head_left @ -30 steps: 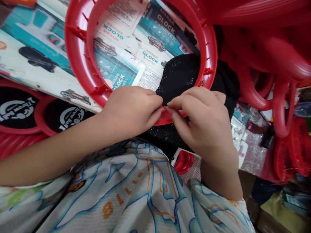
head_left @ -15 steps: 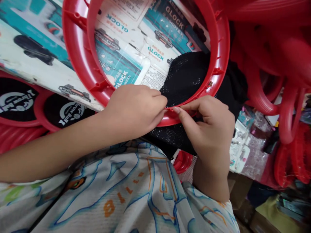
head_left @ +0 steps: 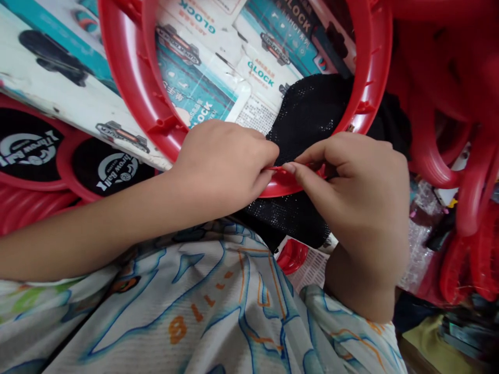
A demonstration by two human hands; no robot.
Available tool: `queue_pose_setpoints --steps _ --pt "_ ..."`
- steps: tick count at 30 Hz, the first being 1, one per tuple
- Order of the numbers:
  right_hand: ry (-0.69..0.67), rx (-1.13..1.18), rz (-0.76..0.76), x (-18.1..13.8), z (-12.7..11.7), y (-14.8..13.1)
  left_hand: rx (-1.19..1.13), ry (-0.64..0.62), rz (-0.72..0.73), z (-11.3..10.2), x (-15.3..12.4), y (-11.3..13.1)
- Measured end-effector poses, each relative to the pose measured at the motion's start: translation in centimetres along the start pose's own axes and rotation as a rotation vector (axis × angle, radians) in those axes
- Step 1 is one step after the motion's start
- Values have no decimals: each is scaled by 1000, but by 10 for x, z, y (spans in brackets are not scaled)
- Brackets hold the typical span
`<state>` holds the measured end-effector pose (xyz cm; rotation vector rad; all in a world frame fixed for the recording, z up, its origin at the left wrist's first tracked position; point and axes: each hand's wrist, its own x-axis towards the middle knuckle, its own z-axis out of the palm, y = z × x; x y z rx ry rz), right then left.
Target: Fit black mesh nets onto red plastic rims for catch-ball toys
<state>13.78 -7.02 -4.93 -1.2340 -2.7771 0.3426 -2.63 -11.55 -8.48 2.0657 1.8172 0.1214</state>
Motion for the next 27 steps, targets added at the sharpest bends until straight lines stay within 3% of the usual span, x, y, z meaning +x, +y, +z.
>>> queue_pose_setpoints --steps 11,22,27 --pt "80 165 177 -9 7 -5 -24 -31 -51 4 0 0" --pt "40 139 208 -10 10 1 53 63 0 8 -3 -3" --pt "18 88 242 -13 8 -4 61 106 116 9 -8 -8"
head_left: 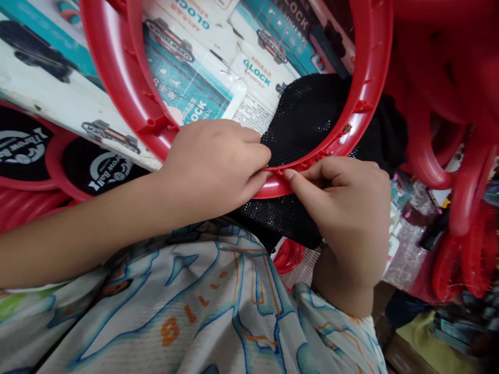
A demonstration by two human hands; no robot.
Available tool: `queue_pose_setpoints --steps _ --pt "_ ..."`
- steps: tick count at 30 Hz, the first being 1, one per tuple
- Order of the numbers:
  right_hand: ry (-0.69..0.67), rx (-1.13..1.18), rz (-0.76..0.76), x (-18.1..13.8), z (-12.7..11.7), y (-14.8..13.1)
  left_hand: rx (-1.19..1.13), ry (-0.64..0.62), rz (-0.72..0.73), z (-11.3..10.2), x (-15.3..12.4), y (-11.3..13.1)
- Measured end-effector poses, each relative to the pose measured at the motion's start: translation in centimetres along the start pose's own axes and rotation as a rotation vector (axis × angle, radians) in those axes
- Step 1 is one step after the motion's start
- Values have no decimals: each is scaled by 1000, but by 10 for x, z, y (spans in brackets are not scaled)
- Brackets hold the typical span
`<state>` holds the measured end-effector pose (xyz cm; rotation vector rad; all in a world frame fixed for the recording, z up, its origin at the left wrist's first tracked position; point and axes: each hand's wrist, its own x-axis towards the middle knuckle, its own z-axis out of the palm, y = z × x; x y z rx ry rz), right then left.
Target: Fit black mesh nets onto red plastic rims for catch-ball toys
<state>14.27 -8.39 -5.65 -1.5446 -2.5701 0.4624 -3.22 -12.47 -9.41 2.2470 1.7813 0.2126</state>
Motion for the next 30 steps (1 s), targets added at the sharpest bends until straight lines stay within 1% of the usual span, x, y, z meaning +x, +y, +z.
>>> queue_pose_setpoints --steps 5,9,13,15,16,18,20,21,24,30 --pt "-17 -21 -36 5 5 4 28 -1 51 2 -1 -2" --pt "-32 -4 10 7 4 8 47 24 64 2 -1 -1" --pt "-60 31 20 4 -5 10 36 112 159 4 -5 -2" --pt "-71 87 3 4 -11 11 42 184 184 6 -7 -3" --pt "-85 121 -4 4 -15 12 44 198 189 6 -8 -3" --pt "-110 198 -12 5 -21 14 46 193 178 7 -8 -3" --pt "-119 254 -16 8 -26 16 46 152 165 7 -7 -3" --pt "-107 265 -18 10 -27 17 43 135 164 7 -7 -4" --pt "-59 259 -21 15 -25 20 33 139 161 7 -5 -4" --pt "54 194 59 12 -15 23 55 209 180 9 -5 -4"
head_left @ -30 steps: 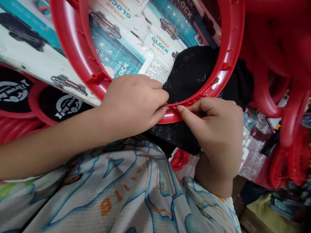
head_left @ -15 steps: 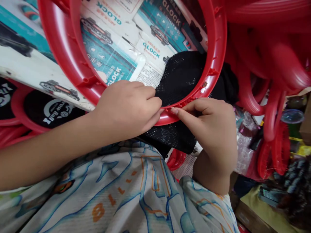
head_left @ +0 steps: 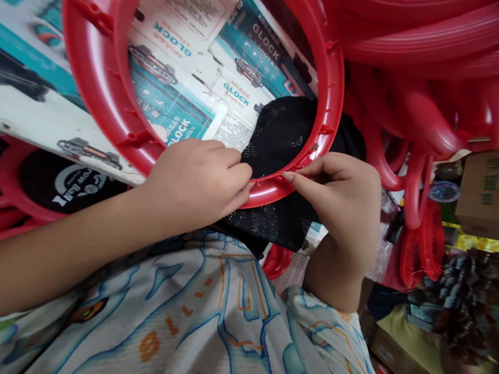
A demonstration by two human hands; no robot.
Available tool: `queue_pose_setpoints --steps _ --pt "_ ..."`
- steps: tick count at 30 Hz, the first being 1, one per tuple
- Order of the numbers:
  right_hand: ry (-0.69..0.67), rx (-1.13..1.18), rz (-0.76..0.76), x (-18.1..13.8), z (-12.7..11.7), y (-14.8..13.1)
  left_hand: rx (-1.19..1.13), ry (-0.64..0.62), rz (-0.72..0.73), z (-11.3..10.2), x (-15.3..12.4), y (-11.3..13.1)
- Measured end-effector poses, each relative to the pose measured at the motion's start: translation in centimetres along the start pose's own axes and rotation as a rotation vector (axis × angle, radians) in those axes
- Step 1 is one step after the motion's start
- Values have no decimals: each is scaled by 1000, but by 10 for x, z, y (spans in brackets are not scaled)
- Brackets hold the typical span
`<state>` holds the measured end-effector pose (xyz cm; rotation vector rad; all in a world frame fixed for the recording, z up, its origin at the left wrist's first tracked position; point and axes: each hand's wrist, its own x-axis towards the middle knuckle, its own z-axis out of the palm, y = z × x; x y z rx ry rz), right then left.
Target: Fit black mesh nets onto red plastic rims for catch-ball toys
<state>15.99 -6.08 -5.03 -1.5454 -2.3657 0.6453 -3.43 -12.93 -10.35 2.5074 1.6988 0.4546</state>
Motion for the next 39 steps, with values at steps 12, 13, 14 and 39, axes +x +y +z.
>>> queue_pose_setpoints --steps 12,13,14,39 --pt "-80 94 -12 -9 14 -4 114 62 169 -9 -6 -30" --pt "-78 89 -6 -8 14 -4 110 59 149 -10 -4 -25" --pt "-75 84 -1 -8 15 -4 91 49 136 -10 -2 -19" --pt "108 -1 16 -7 16 3 -79 -199 -112 -13 11 2"
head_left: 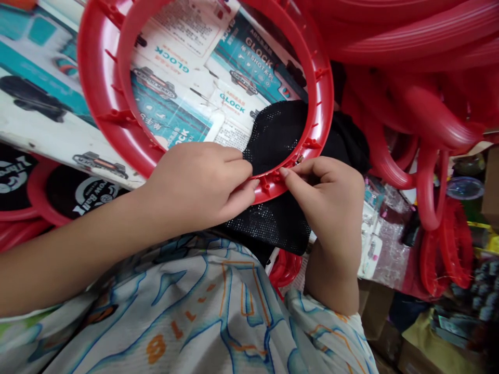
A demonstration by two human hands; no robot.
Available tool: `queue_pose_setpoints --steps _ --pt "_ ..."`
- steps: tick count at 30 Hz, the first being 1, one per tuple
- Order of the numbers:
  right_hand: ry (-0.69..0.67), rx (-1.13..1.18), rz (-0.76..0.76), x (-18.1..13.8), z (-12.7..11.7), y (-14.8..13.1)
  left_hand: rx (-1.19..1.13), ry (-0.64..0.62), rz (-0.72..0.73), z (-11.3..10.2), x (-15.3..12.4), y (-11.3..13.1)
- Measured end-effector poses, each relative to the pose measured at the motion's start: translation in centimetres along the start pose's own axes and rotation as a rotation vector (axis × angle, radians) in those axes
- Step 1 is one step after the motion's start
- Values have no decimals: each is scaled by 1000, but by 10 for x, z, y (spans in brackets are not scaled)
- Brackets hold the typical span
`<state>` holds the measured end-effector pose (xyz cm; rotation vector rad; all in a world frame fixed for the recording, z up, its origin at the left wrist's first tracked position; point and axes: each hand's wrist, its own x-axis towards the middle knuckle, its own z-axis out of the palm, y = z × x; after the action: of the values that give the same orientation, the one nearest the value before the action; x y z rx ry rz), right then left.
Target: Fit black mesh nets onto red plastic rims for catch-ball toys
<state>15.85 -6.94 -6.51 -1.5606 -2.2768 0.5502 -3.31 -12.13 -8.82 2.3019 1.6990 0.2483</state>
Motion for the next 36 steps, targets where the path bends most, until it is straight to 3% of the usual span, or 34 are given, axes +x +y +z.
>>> queue_pose_setpoints --steps 5,9,15,21,28,33,36 --pt "18 6 -11 0 4 -2 13 -242 -154 -20 18 15" --pt "16 40 -15 0 3 1 23 -299 -146 -24 31 24" --pt "-59 161 -47 4 -4 12 -4 -226 -152 -13 31 26" --pt "-70 82 -148 6 -8 18 -45 -199 -157 -5 30 23" --pt "36 -11 -249 7 -4 22 -43 -195 -134 -1 29 20" --pt "187 -85 -286 10 -5 25 -47 -153 -108 2 26 20" --pt "174 -47 -318 11 -10 26 -33 -133 -113 5 26 21"
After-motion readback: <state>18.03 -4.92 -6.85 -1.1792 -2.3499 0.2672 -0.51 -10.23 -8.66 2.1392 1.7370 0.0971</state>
